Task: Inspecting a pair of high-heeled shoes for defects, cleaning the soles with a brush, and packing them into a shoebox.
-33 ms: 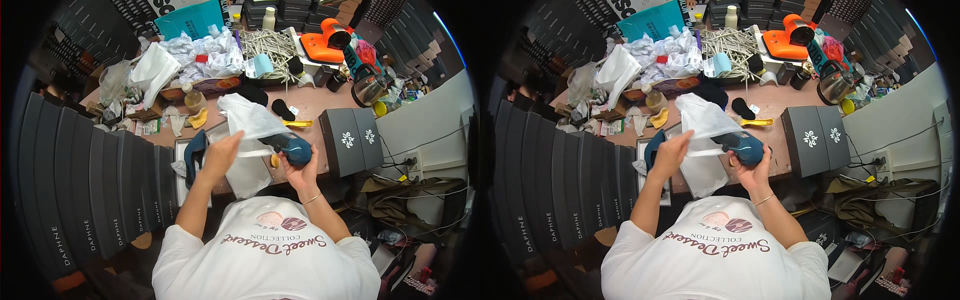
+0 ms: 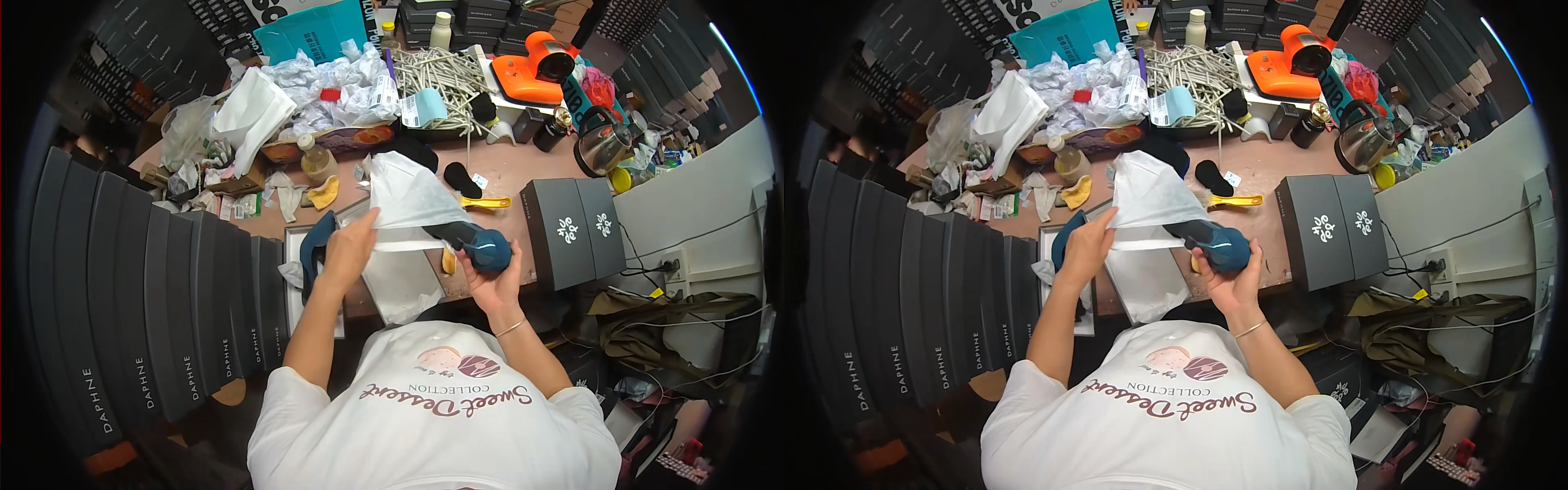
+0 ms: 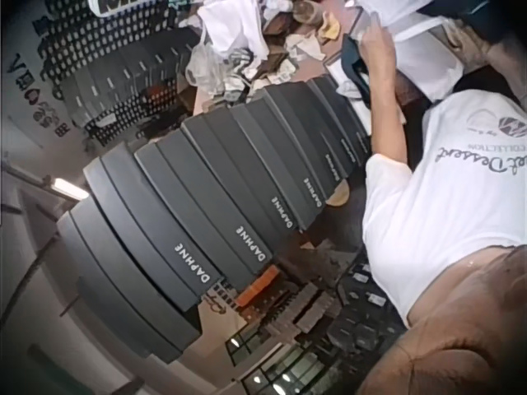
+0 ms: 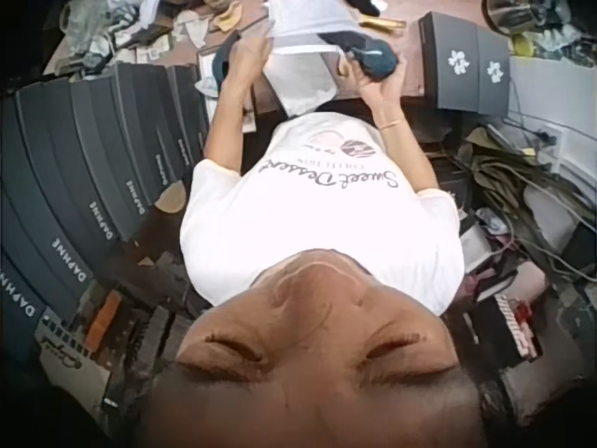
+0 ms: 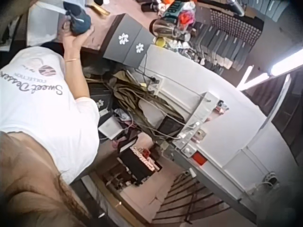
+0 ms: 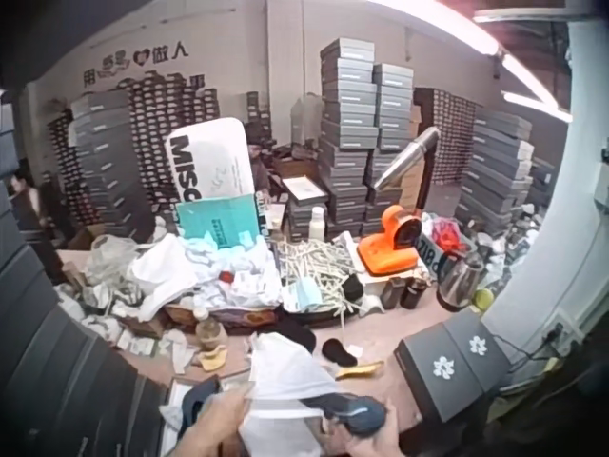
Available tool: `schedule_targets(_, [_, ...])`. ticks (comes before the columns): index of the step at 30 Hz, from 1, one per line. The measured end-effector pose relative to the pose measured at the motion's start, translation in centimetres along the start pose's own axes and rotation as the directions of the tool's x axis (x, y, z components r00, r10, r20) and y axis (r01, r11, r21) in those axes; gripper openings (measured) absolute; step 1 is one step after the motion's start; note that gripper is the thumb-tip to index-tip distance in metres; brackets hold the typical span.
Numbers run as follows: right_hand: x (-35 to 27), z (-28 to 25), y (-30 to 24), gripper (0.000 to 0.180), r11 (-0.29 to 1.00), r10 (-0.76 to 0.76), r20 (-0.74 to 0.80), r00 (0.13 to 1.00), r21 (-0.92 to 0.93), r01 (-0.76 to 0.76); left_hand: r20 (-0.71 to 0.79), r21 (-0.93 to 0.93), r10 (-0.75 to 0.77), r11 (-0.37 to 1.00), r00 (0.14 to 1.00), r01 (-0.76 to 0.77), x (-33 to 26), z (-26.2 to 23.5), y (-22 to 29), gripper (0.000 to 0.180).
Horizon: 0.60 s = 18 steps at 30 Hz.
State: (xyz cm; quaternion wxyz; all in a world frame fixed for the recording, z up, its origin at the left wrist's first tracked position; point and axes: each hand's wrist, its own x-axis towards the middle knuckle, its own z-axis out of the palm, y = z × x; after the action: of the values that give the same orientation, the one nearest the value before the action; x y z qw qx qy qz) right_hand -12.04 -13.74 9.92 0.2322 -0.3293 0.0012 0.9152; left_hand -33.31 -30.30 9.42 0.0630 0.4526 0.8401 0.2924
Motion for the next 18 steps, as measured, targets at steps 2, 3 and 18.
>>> schedule_targets(2, [-0.5, -1.9, -0.2, 0.062, 0.994, 0.109, 0.069, 0.992, -0.025, -0.107, -0.021, 0.095, -0.050, 0.994, 0.999, 0.052, -0.9, 2.2, -3.2, 0.029])
schedule_targets(3, [-0.9, -2.9, -0.3, 0.062, 0.988, 0.153, 0.099, 0.983, -0.031, -0.151, -0.067, -0.132, -0.147, 0.982, 0.987, 0.137, -1.0, 3.2, -3.1, 0.027])
schedule_targets(18, [-3.2, -1.2, 1.8, 0.047, 0.973, -0.227, 0.032, 0.973, -0.031, 0.228, -0.255, -0.420, 0.275, 0.832, 0.927, -0.363, -2.6, 4.6, 11.1, 0.020])
